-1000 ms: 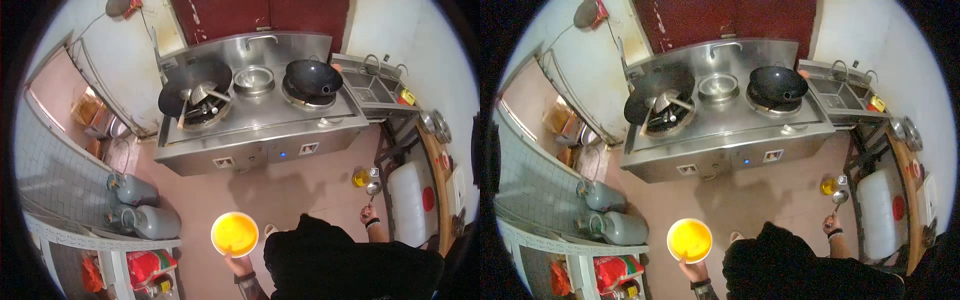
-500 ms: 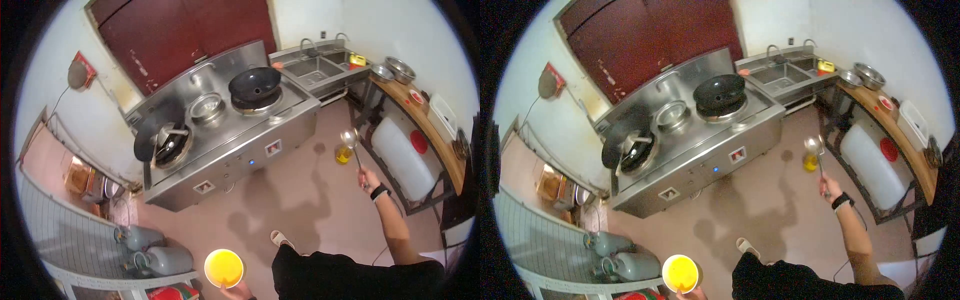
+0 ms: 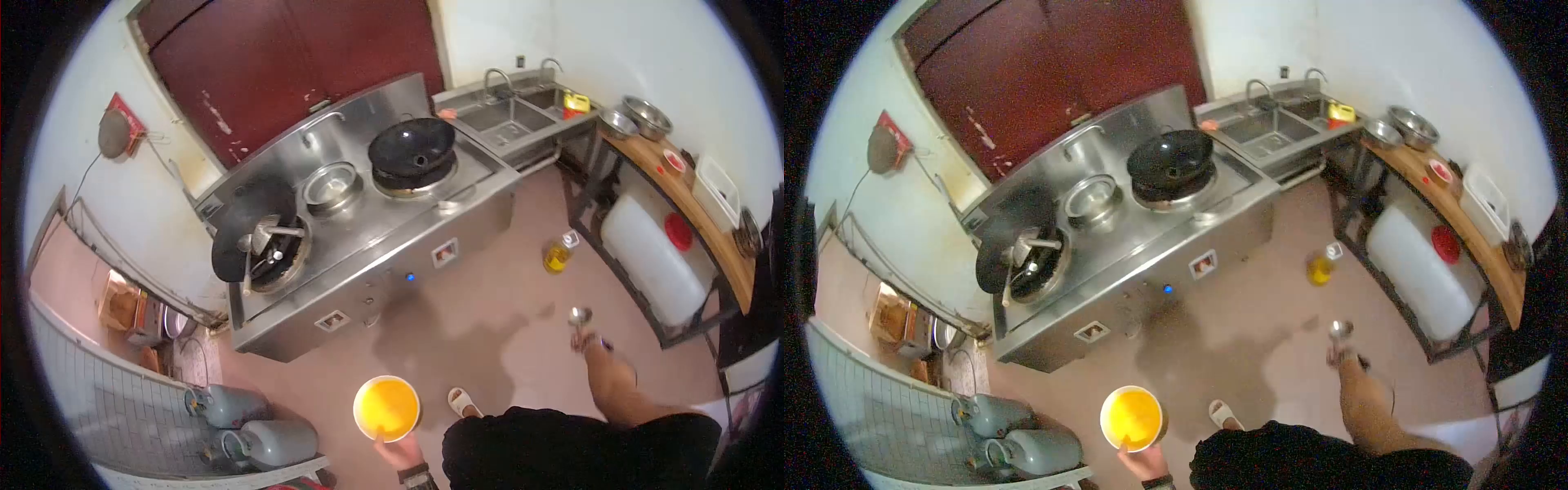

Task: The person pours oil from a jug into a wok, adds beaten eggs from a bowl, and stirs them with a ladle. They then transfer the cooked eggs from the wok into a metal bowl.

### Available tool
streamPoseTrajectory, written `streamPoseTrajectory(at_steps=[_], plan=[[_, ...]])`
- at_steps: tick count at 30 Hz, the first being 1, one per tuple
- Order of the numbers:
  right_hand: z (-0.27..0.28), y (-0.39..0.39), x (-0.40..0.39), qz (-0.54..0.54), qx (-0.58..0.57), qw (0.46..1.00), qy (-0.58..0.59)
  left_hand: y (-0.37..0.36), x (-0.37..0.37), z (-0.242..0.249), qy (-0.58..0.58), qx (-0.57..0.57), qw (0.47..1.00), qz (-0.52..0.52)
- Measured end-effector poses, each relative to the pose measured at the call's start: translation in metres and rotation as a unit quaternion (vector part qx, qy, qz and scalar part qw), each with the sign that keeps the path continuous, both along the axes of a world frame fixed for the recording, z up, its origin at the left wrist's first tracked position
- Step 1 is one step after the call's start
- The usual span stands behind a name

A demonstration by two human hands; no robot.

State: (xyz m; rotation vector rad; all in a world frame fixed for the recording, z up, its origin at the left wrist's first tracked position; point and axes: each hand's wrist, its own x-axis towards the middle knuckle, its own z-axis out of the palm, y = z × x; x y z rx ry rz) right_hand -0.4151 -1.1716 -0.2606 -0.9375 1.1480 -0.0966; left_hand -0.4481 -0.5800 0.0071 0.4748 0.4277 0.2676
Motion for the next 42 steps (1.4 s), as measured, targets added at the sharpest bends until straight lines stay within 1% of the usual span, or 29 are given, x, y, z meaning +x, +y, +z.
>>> streamPoseTrajectory(at_steps=[1, 2, 3, 4, 5, 6, 8, 10, 12, 15, 17, 19, 20, 22, 23, 25, 26, 27, 28, 29, 31, 33, 35, 37, 38, 39, 40, 41, 42], plan=[[0.016, 0.031, -0.020, -0.107, 0.183, 0.974, 0.075, 0.000, 0.012, -0.001, 0.009, -0.011, 1.000, -0.015], [0.025, 0.039, -0.039, -0.035, 0.157, 0.985, 0.063, 0.001, 0.024, -0.004, 0.015, 0.009, 1.000, -0.017], [0.040, 0.041, -0.047, -0.122, 0.244, 0.961, 0.048, 0.001, 0.034, 0.001, 0.021, 0.015, 0.999, -0.025], [0.061, 0.050, -0.047, -0.062, 0.111, 0.989, 0.082, -0.001, 0.048, 0.006, -0.002, 0.027, 0.999, -0.034], [0.069, 0.046, -0.051, -0.035, 0.057, 0.995, 0.071, -0.003, 0.065, 0.011, -0.026, 0.036, 0.998, -0.041], [0.113, 0.049, -0.047, 0.013, 0.007, 0.998, 0.064, -0.003, 0.078, 0.015, -0.046, 0.055, 0.995, -0.067], [0.165, 0.049, -0.050, 0.051, -0.129, 0.989, -0.052, 0.008, 0.099, 0.008, -0.030, 0.047, 0.994, -0.091], [0.237, 0.062, -0.034, 0.058, -0.183, 0.975, -0.116, 0.013, 0.123, 0.010, -0.032, 0.018, 0.994, -0.105], [0.274, 0.059, -0.003, -0.006, -0.233, 0.970, -0.075, 0.013, 0.152, 0.018, -0.048, 0.030, 0.992, -0.116], [0.341, 0.048, 0.060, 0.009, -0.443, 0.895, -0.053, 0.010, 0.182, 0.022, -0.048, 0.029, 0.991, -0.123], [0.376, 0.049, 0.113, -0.010, -0.451, 0.886, -0.107, 0.001, 0.207, 0.024, -0.050, 0.023, 0.991, -0.121], [0.369, 0.036, 0.150, -0.015, -0.463, 0.876, -0.137, -0.008, 0.222, 0.022, -0.076, 0.034, 0.990, -0.116], [0.357, 0.030, 0.172, -0.028, -0.509, 0.846, -0.158, -0.013, 0.229, 0.016, -0.074, 0.039, 0.990, -0.116], [0.304, 0.022, 0.206, -0.030, -0.563, 0.812, -0.148, -0.022, 0.241, 0.006, 0.042, 0.257, 0.963, -0.067], [0.259, 0.026, 0.215, -0.021, -0.574, 0.810, -0.117, -0.030, 0.250, 0.011, 0.043, 0.264, 0.961, -0.065], [0.168, 0.046, 0.213, 0.020, -0.625, 0.778, 0.054, -0.052, 0.266, 0.023, -0.068, 0.081, 0.990, -0.095], [0.111, 0.044, 0.202, 0.151, -0.500, 0.802, 0.289, -0.058, 0.273, 0.020, -0.065, 0.082, 0.990, -0.091], [0.070, 0.046, 0.188, 0.147, -0.326, 0.860, 0.364, -0.058, 0.279, 0.014, -0.051, 0.118, 0.987, -0.096], [-0.013, 0.028, 0.150, 0.304, -0.158, 0.867, 0.361, -0.063, 0.287, 0.010, -0.044, 0.150, 0.983, -0.099], [-0.060, 0.023, 0.106, 0.437, -0.103, 0.813, 0.370, -0.072, 0.291, 0.017, -0.043, 0.150, 0.983, -0.092], [-0.085, 0.035, 0.032, 0.686, -0.187, 0.595, 0.375, -0.094, 0.310, 0.041, -0.036, 0.089, 0.994, -0.055], [-0.084, 0.040, -0.023, 0.814, -0.239, 0.392, 0.356, -0.100, 0.317, 0.047, -0.039, 0.079, 0.995, -0.053], [-0.080, 0.047, -0.053, 0.868, -0.255, 0.265, 0.333, -0.099, 0.331, 0.045, -0.032, 0.083, 0.993, -0.073], [-0.086, 0.044, -0.052, 0.875, -0.264, 0.235, 0.331, -0.102, 0.343, 0.048, -0.045, 0.109, 0.990, -0.073], [-0.088, 0.044, -0.053, 0.846, -0.288, 0.289, 0.343, -0.103, 0.349, 0.047, -0.042, 0.108, 0.991, -0.075], [-0.081, 0.029, -0.022, 0.705, -0.302, 0.517, 0.380, -0.104, 0.359, 0.047, -0.041, 0.104, 0.991, -0.079], [-0.076, 0.022, -0.009, 0.467, -0.229, 0.770, 0.369, -0.103, 0.369, 0.046, -0.045, 0.105, 0.990, -0.086], [-0.057, 0.018, 0.014, 0.195, -0.104, 0.924, 0.311, -0.100, 0.376, 0.046, -0.045, 0.115, 0.988, -0.098], [-0.043, 0.018, 0.038, 0.027, -0.061, 0.964, 0.257, -0.098, 0.381, 0.045, -0.042, 0.123, 0.986, -0.108]])
